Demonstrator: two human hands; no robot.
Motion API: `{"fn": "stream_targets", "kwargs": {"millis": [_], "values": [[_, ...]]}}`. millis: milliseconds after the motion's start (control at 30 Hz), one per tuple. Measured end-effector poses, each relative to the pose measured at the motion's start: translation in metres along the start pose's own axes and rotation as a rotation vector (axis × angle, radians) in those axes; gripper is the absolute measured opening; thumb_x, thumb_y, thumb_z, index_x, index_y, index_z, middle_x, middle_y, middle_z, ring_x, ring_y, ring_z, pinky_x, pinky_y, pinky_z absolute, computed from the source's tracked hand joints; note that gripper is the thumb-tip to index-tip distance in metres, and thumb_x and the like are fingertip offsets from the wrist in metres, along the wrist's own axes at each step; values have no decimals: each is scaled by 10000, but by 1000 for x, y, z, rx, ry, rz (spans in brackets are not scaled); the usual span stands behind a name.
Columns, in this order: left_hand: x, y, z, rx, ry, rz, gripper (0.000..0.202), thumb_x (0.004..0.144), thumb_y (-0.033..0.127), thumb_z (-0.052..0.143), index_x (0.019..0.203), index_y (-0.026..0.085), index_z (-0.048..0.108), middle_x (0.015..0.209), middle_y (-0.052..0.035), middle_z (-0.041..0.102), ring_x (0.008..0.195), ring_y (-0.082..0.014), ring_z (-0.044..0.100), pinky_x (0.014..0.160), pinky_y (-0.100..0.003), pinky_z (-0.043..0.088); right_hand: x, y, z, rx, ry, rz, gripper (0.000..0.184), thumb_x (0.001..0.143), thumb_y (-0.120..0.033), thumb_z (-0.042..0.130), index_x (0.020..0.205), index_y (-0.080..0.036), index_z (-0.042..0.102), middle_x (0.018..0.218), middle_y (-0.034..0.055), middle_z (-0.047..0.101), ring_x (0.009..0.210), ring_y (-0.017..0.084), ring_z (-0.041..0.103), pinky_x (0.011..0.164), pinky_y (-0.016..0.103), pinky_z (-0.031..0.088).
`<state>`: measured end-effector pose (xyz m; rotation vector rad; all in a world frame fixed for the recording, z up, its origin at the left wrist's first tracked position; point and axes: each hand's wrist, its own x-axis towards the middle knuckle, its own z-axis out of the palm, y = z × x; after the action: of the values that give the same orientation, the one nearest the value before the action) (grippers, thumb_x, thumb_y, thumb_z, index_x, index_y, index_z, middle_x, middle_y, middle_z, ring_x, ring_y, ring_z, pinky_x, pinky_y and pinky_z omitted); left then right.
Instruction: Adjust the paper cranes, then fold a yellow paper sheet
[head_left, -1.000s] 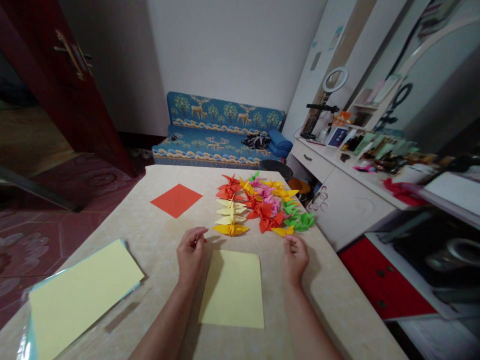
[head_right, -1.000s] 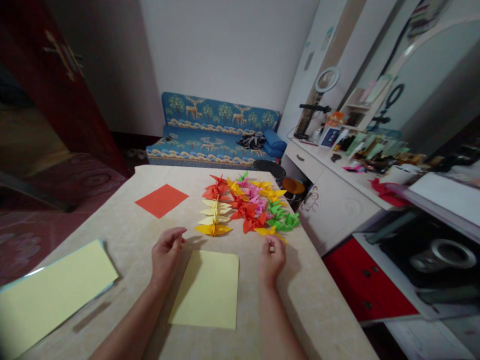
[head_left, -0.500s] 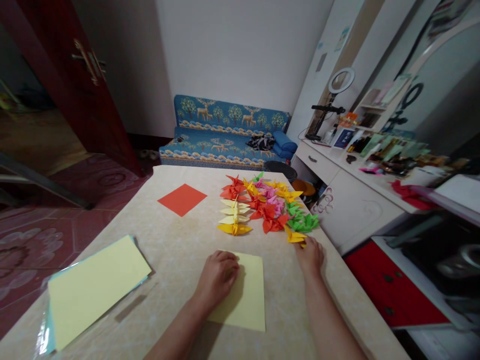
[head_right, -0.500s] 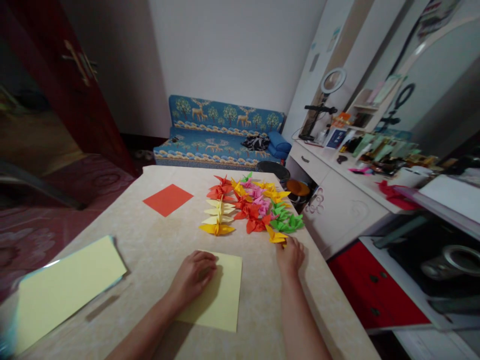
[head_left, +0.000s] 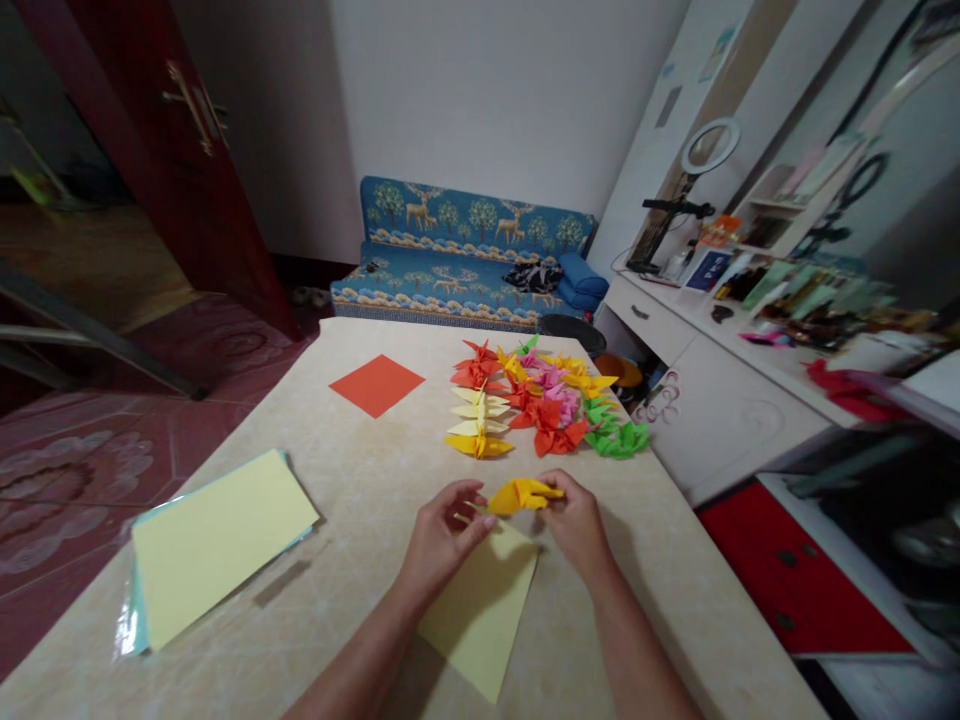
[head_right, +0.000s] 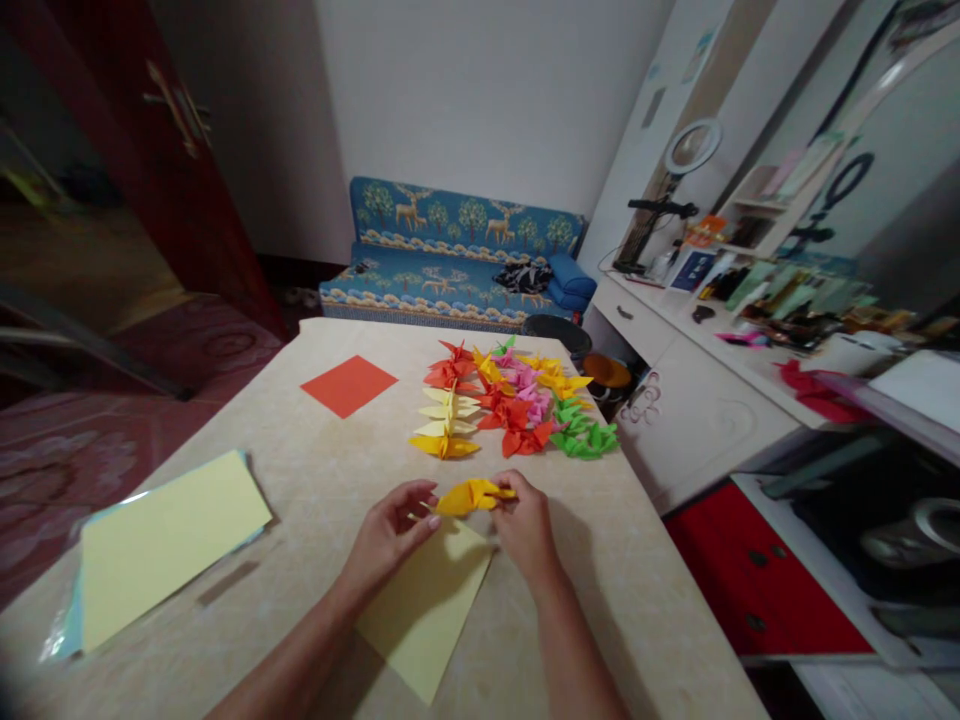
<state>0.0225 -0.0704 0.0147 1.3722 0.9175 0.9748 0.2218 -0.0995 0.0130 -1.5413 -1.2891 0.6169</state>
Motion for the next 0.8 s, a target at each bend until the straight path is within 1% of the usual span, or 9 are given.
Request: {"fn": "stream_targets", "kwargs": {"millis": [100, 233, 300, 400, 500, 600, 667, 733, 800], "values": [[-1, -1, 0, -24, -36, -40, 343, 673, 372, 716, 909, 138, 629, 805, -44, 636, 681, -143, 585, 568, -213, 451, -9, -26, 15, -37, -35, 1, 180, 646, -143, 566, 811, -196, 614, 750, 7, 662, 673, 168, 611, 623, 255, 481], [-1, -2, -3, -74, -49, -111, 307, 699, 404, 695, 778, 110, 656, 612, -5, 588, 535, -96, 508, 499, -185, 386, -15, -42, 28, 70, -51, 72, 156, 673, -209, 617, 824, -191, 584, 728, -3, 637, 596, 141, 577, 544, 227, 451], [-2, -1, -5, -199, -57, -147, 312, 708, 407, 689, 792, 106, 674, 653, -21, 616, 549, -95, 516, 519, -188, 408, -16, -44, 33, 221, -83, 168, 186, 670, -239, 636, 831, -190, 558, 659, -29, 605, 498, 111, 526, 473, 204, 406], [-3, 2, -7, -450, -102, -268, 343, 699, 397, 706, 881, 106, 686, 840, -81, 668, 670, -132, 586, 596, -221, 477, -19, -41, 40, 494, -125, 333, 237, 656, -265, 648, 843, -187, 525, 610, -46, 588, 429, 76, 466, 431, 175, 339], [-4, 3, -7, -602, -113, -350, 348, 680, 361, 734, 916, 109, 687, 905, -100, 677, 714, -144, 614, 623, -226, 498, -21, -37, 47, 598, -121, 410, 235, 655, -278, 642, 831, -184, 518, 626, -31, 606, 420, 67, 452, 419, 165, 304], [-4, 1, -7, -642, -76, -369, 341, 669, 331, 750, 922, 109, 693, 896, -96, 688, 669, -122, 615, 584, -200, 491, -20, -34, 51, 442, -97, 320, 189, 647, -279, 651, 775, -172, 563, 655, -6, 623, 461, 91, 494, 440, 188, 361], [-3, -1, -7, -630, -37, -371, 351, 661, 328, 757, 931, 112, 696, 891, -90, 694, 651, -112, 613, 562, -189, 485, -20, -36, 50, 292, -58, 191, 168, 649, -269, 656, 777, -169, 613, 761, 31, 651, 618, 145, 580, 540, 228, 446], [-2, -4, -7, -584, 17, -362, 350, 653, 334, 761, 917, 113, 700, 865, -79, 699, 632, -104, 608, 538, -179, 475, -21, -39, 48, 170, 31, 63, 136, 689, -275, 634, 779, -173, 637, 861, 57, 648, 800, 191, 602, 671, 267, 478], [-1, -6, -7, -526, 76, -348, 330, 648, 342, 762, 874, 109, 702, 804, -66, 699, 603, -99, 598, 512, -173, 456, -23, -44, 45, 90, 137, -22, 135, 760, -304, 582, 757, -177, 629, 873, 59, 632, 852, 197, 588, 735, 283, 468]]}}
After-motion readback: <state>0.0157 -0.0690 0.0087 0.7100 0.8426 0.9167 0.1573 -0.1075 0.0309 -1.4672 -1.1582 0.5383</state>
